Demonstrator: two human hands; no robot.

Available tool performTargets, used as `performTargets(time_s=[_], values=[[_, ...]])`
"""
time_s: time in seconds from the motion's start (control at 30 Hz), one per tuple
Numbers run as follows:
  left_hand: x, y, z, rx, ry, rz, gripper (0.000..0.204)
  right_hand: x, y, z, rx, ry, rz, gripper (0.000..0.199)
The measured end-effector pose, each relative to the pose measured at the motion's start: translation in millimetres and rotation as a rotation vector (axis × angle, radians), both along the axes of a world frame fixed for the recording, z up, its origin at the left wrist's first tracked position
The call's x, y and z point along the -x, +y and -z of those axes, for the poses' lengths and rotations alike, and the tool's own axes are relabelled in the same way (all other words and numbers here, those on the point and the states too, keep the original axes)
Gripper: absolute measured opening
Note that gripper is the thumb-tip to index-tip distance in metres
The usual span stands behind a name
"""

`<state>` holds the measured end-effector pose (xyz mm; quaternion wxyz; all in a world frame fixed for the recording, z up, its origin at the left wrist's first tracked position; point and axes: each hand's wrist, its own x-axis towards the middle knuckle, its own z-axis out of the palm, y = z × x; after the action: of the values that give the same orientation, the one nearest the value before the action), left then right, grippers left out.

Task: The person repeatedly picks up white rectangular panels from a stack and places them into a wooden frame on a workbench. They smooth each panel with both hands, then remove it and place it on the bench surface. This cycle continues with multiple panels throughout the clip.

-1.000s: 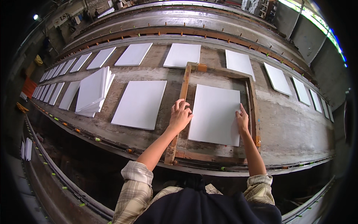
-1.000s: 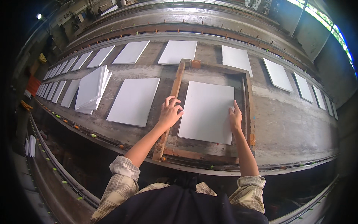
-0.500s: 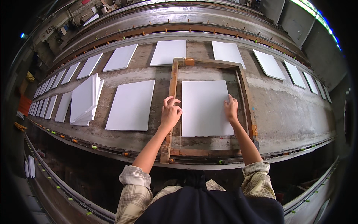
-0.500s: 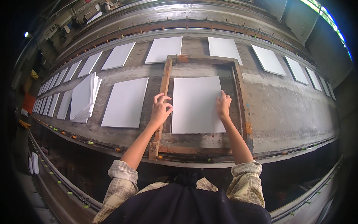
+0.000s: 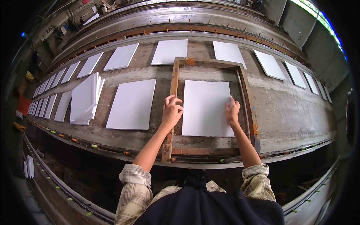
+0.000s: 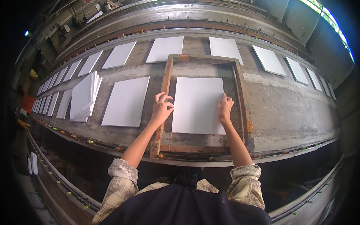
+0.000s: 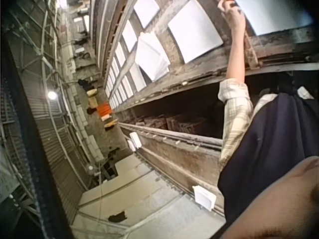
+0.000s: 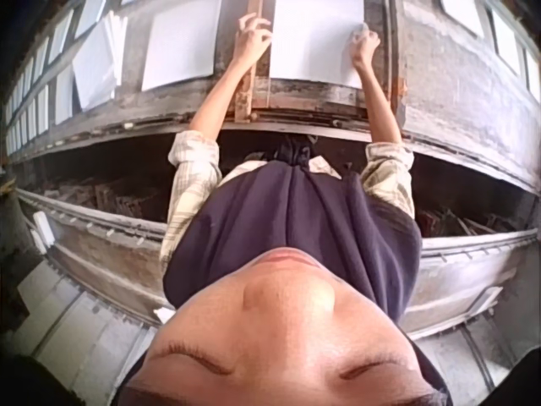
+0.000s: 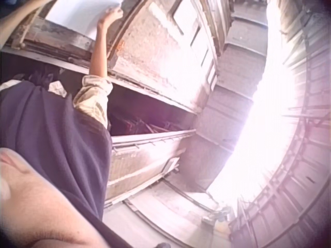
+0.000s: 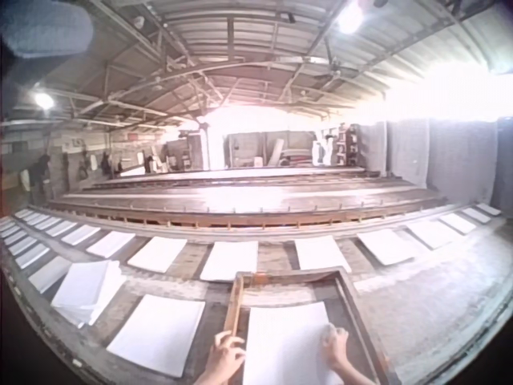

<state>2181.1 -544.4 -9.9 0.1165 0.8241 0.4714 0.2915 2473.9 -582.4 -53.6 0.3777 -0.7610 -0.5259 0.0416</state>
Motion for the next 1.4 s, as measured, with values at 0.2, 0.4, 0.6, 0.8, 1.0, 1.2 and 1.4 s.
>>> performTargets(time_s=[0.2,0.4,0.6,0.8,1.0,1.2,1.4], values=[[0.3,-1.6,-0.9,-0.014,0.036,-0.001,0.005,-1.0,1.6,1.3,0.014,-0.018,-0.005,0.044],[-2.9,-8.3,-4.3,-0.103,0.163,0.021,0.006,11.9,-4.2,-2.1,0.038,-0.224,0.035,0.046],[-26.9,-38.5,-3.5,-0.092,0.466,0.004,0.053,27.9,-23.7,2.0,0.17,-0.488,-0.195,0.06],[-33.6,-49.5,9.5,-0.032,0.624,0.048,0.076,50.2,-42.6,-33.9,0.254,-0.459,-0.504,0.062],[-56.7,-25.1,17.0,0.064,0.374,0.199,0.081,38.3,-32.9,-32.8,0.231,-0.468,-0.6,0.061],[-90.1,16.2,12.7,-0.028,0.433,0.198,0.078,24.2,16.8,-34.3,0.165,-0.44,-0.786,0.056],[-124.3,65.0,23.5,-0.045,0.434,0.117,0.074,12.6,76.6,-27.5,0.167,-0.445,-0.698,0.056]])
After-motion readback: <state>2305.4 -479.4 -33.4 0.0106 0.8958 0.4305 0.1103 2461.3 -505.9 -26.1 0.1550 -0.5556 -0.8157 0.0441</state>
